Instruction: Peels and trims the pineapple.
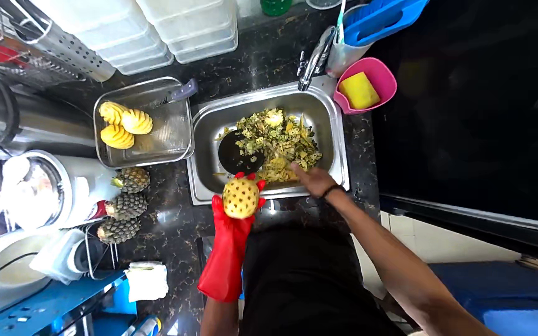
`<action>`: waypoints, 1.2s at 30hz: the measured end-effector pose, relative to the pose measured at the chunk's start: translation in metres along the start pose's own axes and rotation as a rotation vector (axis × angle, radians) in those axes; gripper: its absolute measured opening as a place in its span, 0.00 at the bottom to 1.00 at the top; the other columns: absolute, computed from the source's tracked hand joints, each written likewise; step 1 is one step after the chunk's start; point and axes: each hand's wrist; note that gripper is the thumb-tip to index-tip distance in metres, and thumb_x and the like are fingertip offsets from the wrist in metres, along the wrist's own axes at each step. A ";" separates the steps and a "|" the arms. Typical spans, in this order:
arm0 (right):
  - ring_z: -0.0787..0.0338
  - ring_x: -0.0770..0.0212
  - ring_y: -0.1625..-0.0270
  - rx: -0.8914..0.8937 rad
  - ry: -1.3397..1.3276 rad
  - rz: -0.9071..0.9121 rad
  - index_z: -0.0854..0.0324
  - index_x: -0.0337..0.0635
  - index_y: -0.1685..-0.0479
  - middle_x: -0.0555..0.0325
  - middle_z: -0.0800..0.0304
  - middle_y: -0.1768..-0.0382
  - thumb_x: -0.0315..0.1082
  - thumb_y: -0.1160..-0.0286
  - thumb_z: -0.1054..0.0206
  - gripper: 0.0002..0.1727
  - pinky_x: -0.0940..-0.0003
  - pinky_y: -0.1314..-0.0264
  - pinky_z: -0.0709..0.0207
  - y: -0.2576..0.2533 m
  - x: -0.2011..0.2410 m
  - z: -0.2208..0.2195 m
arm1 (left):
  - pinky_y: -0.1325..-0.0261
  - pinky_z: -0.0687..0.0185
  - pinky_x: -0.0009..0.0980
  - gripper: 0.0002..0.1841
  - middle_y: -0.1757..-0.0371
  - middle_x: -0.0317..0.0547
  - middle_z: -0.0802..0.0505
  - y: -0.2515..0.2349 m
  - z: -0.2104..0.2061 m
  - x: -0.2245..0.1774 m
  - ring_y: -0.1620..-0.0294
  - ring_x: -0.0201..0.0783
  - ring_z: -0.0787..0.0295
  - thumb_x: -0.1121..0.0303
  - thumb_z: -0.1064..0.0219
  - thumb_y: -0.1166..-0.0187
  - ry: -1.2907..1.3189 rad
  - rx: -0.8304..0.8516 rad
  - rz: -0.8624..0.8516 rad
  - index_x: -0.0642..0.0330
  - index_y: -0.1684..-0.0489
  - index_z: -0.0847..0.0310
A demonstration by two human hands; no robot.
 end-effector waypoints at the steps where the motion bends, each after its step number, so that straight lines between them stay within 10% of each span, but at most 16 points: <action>1: 0.10 0.32 0.59 0.015 -0.015 -0.042 0.13 0.33 0.65 0.33 0.11 0.67 0.75 0.17 0.56 0.49 0.27 0.53 0.21 0.001 -0.002 -0.003 | 0.28 0.20 0.60 0.40 0.18 0.63 0.25 0.001 0.003 0.001 0.23 0.62 0.23 0.32 0.56 0.16 -0.020 -0.033 0.007 0.47 0.09 0.43; 8: 0.21 0.57 0.79 0.089 -0.031 0.450 0.19 0.44 0.85 0.59 0.25 0.87 0.66 0.17 0.45 0.37 0.49 0.73 0.27 0.042 0.056 0.011 | 0.38 0.18 0.64 0.25 0.35 0.63 0.14 -0.002 -0.005 0.001 0.35 0.61 0.15 0.51 0.45 0.15 0.077 -0.110 -0.058 0.54 0.25 0.28; 12: 0.18 0.56 0.78 0.028 0.102 0.545 0.17 0.46 0.84 0.60 0.22 0.87 0.72 0.27 0.37 0.37 0.49 0.73 0.27 0.060 0.082 0.013 | 0.36 0.15 0.55 0.29 0.32 0.58 0.13 0.000 0.000 0.010 0.32 0.55 0.14 0.45 0.46 0.16 0.052 -0.103 -0.092 0.51 0.22 0.26; 15: 0.15 0.59 0.76 -0.043 0.241 0.607 0.17 0.50 0.84 0.63 0.20 0.87 0.83 0.35 0.44 0.42 0.51 0.71 0.24 0.068 0.088 0.013 | 0.19 0.30 0.53 0.32 0.16 0.61 0.29 -0.017 0.086 0.035 0.15 0.54 0.32 0.48 0.58 0.08 0.054 0.435 -0.197 0.55 0.08 0.52; 18: 0.15 0.57 0.79 -0.155 0.284 0.672 0.16 0.48 0.84 0.60 0.21 0.88 0.83 0.38 0.42 0.43 0.52 0.77 0.27 0.071 0.090 0.009 | 0.36 0.15 0.45 0.25 0.38 0.50 0.10 0.008 -0.015 0.017 0.37 0.45 0.12 0.51 0.63 0.08 -0.011 -0.199 -0.140 0.49 0.26 0.25; 24: 0.13 0.51 0.79 -0.231 0.344 0.583 0.17 0.46 0.85 0.57 0.19 0.88 0.78 0.34 0.39 0.40 0.47 0.78 0.25 0.054 0.076 0.014 | 0.27 0.24 0.58 0.30 0.22 0.61 0.23 -0.004 0.042 0.019 0.24 0.57 0.23 0.49 0.64 0.07 0.111 0.269 -0.110 0.54 0.12 0.45; 26: 0.12 0.48 0.76 -0.140 0.326 0.466 0.16 0.43 0.81 0.53 0.18 0.85 0.77 0.28 0.43 0.42 0.43 0.74 0.24 0.048 0.075 0.023 | 0.50 0.13 0.54 0.21 0.49 0.54 0.16 0.011 -0.031 -0.002 0.51 0.52 0.13 0.57 0.69 0.06 0.039 -0.338 -0.041 0.55 0.37 0.32; 32: 0.13 0.53 0.75 0.004 0.248 0.595 0.16 0.44 0.83 0.57 0.18 0.86 0.73 0.32 0.34 0.37 0.47 0.71 0.24 0.072 0.096 0.028 | 0.46 0.10 0.43 0.25 0.44 0.52 0.06 0.001 -0.037 -0.001 0.44 0.48 0.07 0.52 0.59 0.10 0.149 -0.100 -0.031 0.52 0.32 0.20; 33: 0.13 0.55 0.76 -0.005 0.285 0.617 0.16 0.46 0.84 0.58 0.19 0.86 0.77 0.33 0.38 0.39 0.49 0.73 0.25 0.072 0.096 0.027 | 0.38 0.13 0.44 0.25 0.39 0.54 0.08 -0.005 -0.017 0.007 0.37 0.49 0.10 0.53 0.58 0.09 0.233 0.101 -0.060 0.54 0.29 0.22; 34: 0.14 0.55 0.77 -0.008 0.311 0.628 0.17 0.47 0.84 0.59 0.20 0.87 0.79 0.34 0.41 0.41 0.50 0.73 0.26 0.071 0.097 0.027 | 0.18 0.29 0.46 0.27 0.19 0.58 0.24 -0.027 0.025 0.019 0.17 0.51 0.28 0.56 0.65 0.05 0.255 0.613 -0.136 0.58 0.12 0.45; 36: 0.14 0.54 0.77 -0.025 0.353 0.641 0.17 0.47 0.84 0.59 0.20 0.87 0.80 0.35 0.41 0.42 0.50 0.75 0.27 0.070 0.099 0.027 | 0.37 0.14 0.43 0.22 0.45 0.53 0.07 -0.002 -0.042 -0.002 0.42 0.47 0.09 0.60 0.60 0.07 0.157 -0.120 -0.068 0.57 0.35 0.20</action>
Point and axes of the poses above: each hand's wrist, its own y-axis away from the middle knuckle, its own z-axis out of the back of the hand, x = y × z
